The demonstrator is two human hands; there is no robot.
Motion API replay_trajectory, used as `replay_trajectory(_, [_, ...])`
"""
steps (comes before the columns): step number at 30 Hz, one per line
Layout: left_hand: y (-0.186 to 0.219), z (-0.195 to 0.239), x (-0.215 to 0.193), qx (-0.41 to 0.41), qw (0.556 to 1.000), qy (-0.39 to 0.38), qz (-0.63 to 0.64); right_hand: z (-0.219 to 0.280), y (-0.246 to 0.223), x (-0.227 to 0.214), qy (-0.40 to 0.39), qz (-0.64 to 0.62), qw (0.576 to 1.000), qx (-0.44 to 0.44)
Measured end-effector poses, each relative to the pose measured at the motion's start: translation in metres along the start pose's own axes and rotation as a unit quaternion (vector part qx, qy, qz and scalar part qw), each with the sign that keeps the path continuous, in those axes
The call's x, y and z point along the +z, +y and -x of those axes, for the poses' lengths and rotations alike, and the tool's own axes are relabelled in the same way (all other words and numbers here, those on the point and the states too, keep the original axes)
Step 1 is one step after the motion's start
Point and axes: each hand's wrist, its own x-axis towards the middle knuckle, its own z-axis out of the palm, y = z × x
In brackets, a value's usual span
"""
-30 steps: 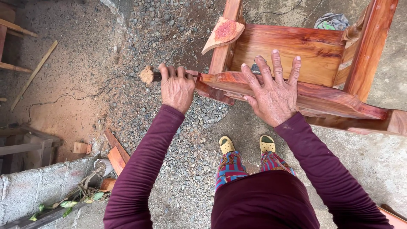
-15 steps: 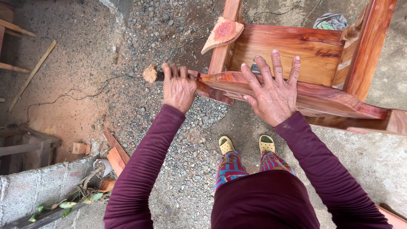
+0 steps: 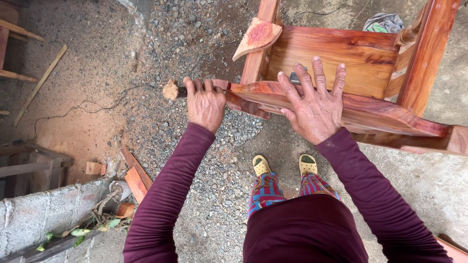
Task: The person uses a chisel to carve and shape the edges of a wooden chair frame. They hold the chair with one hand while striking the chisel with the other to remove wood shavings from the armrest and leg joints.
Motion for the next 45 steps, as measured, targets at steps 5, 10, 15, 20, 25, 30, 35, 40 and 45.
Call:
replay_trajectory(5, [-0.002, 0.0, -0.013, 0.024, 0.998, -0.045, 0.046, 0.0, 0.001, 0.001, -0.006, -0.007, 1.0, 0.0])
replay_trajectory(10, [-0.015, -0.002, -0.013, 0.016, 0.998, -0.045, 0.027, 0.001, 0.0, -0.003, -0.012, 0.011, 1.0, -0.003])
replay_trajectory(15, [-0.04, -0.006, -0.031, 0.046, 0.999, 0.007, 0.014, 0.016, -0.011, 0.002, -0.017, 0.043, 0.999, -0.006])
replay_trajectory(20, [-0.05, -0.018, -0.033, 0.117, 0.992, -0.038, -0.007, 0.076, -0.047, 0.039, -0.076, -0.018, 0.997, 0.014])
replay_trajectory(25, [-0.056, -0.041, -0.026, 0.206, 0.975, 0.004, -0.083, 0.17, -0.075, 0.116, -0.166, -0.098, 0.974, 0.121])
replay_trajectory(30, [-0.07, -0.056, -0.002, 0.263, 0.958, 0.115, -0.024, 0.272, -0.086, 0.173, -0.314, -0.05, 0.915, 0.25])
replay_trajectory(35, [-0.072, -0.064, 0.011, 0.298, 0.94, 0.165, 0.02, 0.366, -0.1, 0.209, -0.291, 0.003, 0.872, 0.394])
replay_trajectory(40, [-0.075, -0.061, 0.023, 0.312, 0.936, 0.16, 0.029, 0.424, -0.135, 0.231, -0.28, -0.045, 0.798, 0.531])
replay_trajectory(45, [-0.077, -0.059, 0.027, 0.306, 0.935, 0.18, 0.015, 0.444, -0.16, 0.254, -0.307, -0.044, 0.755, 0.578])
